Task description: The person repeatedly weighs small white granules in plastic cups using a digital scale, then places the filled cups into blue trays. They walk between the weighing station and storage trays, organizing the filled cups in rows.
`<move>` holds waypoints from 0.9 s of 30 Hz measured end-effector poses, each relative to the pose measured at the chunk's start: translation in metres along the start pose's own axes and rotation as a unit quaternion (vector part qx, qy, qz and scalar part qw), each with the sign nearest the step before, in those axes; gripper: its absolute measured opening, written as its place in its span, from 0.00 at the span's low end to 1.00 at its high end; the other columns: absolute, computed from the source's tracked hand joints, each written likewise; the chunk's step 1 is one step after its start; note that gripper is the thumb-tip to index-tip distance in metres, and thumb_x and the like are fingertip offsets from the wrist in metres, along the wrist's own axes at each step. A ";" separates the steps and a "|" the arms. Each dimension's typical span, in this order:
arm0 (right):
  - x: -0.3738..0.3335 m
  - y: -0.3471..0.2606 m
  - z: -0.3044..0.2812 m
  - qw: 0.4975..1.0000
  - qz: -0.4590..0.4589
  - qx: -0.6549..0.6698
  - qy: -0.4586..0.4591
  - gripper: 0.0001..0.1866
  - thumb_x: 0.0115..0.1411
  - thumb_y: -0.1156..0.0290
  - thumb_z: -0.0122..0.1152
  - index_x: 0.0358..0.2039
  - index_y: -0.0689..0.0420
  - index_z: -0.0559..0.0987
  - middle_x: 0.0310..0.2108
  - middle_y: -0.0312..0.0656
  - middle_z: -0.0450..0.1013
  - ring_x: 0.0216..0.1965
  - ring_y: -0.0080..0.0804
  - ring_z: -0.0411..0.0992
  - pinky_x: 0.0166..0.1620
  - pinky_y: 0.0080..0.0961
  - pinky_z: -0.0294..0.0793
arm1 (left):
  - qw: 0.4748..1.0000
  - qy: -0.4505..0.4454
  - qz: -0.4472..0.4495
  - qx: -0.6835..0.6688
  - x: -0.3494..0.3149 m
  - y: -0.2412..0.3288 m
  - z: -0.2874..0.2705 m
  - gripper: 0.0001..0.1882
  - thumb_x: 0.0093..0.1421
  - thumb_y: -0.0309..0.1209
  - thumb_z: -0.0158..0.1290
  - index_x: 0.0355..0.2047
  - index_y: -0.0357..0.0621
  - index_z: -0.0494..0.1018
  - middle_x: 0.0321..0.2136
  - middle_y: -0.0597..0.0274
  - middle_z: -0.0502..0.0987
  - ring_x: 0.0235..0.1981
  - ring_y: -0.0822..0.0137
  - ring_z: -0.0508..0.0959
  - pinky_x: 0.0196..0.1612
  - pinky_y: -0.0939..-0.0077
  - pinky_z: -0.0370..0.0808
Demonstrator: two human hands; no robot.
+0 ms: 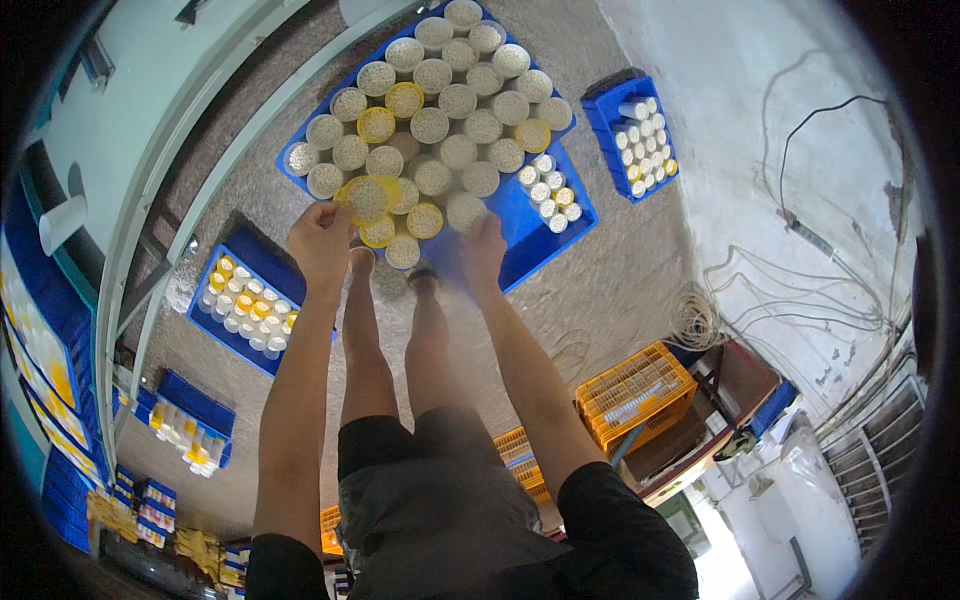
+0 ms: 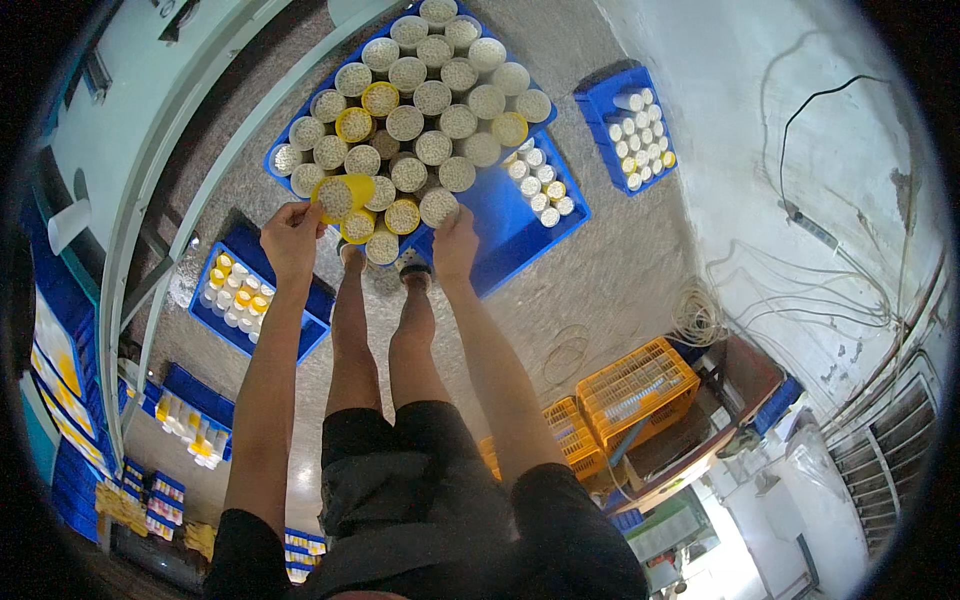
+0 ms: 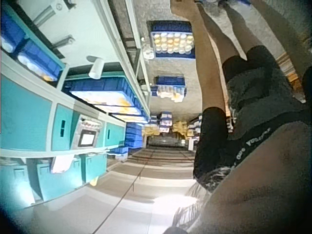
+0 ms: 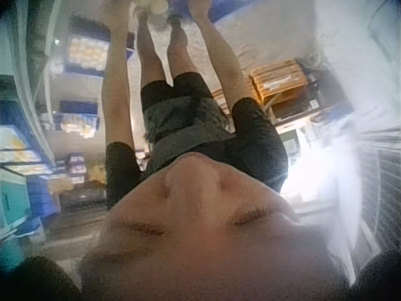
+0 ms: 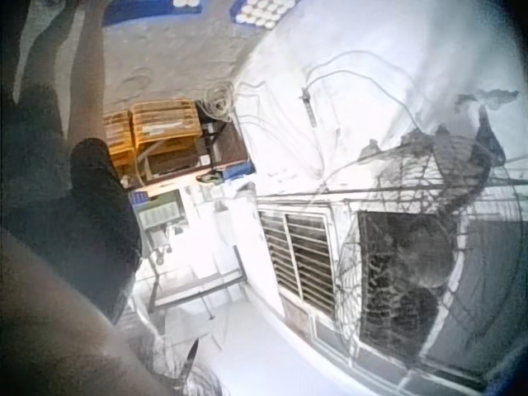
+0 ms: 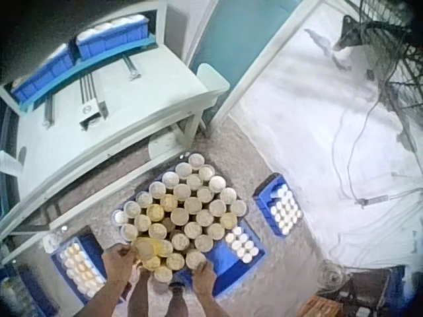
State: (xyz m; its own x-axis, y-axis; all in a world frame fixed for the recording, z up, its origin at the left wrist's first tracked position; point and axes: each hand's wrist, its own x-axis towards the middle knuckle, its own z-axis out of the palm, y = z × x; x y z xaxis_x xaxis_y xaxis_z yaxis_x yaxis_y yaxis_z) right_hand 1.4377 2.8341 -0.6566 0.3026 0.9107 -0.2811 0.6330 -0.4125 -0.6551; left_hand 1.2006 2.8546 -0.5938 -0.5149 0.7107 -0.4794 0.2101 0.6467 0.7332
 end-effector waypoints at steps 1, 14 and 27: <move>0.002 0.000 0.004 0.999 -0.032 -0.032 0.019 0.13 0.72 0.67 0.49 0.51 0.62 0.73 0.29 0.58 0.79 0.30 0.57 0.80 0.32 0.48 0.78 | 1.000 -0.002 0.002 0.013 0.004 -0.001 0.001 0.08 0.61 0.27 0.64 0.35 0.32 0.82 0.23 0.60 0.83 0.23 0.75 0.81 0.26 0.81 0.78; 0.013 0.026 0.037 0.987 0.091 -0.127 -0.033 0.15 0.69 0.60 0.52 0.47 0.59 0.73 0.35 0.61 0.78 0.38 0.65 0.77 0.40 0.58 0.74 | 1.000 -0.026 0.016 -0.001 0.048 -0.024 0.016 0.08 0.61 0.27 0.63 0.33 0.32 0.82 0.23 0.58 0.82 0.23 0.73 0.81 0.26 0.79 0.77; 0.019 0.020 0.045 0.980 0.175 -0.098 -0.012 0.16 0.72 0.57 0.50 0.47 0.58 0.72 0.40 0.59 0.79 0.41 0.65 0.76 0.43 0.58 0.73 | 0.997 -0.033 0.042 0.060 0.044 -0.026 0.020 0.07 0.62 0.26 0.63 0.35 0.32 0.82 0.23 0.60 0.82 0.23 0.74 0.82 0.27 0.78 0.79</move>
State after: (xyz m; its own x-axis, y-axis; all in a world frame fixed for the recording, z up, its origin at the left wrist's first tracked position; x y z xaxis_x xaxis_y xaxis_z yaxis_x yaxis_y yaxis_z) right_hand 1.4237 2.8444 -0.7065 0.5096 0.7127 -0.4820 0.6199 -0.6927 -0.3687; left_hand 1.1890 2.8748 -0.6435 -0.4360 0.7783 -0.4518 0.3497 0.6091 0.7118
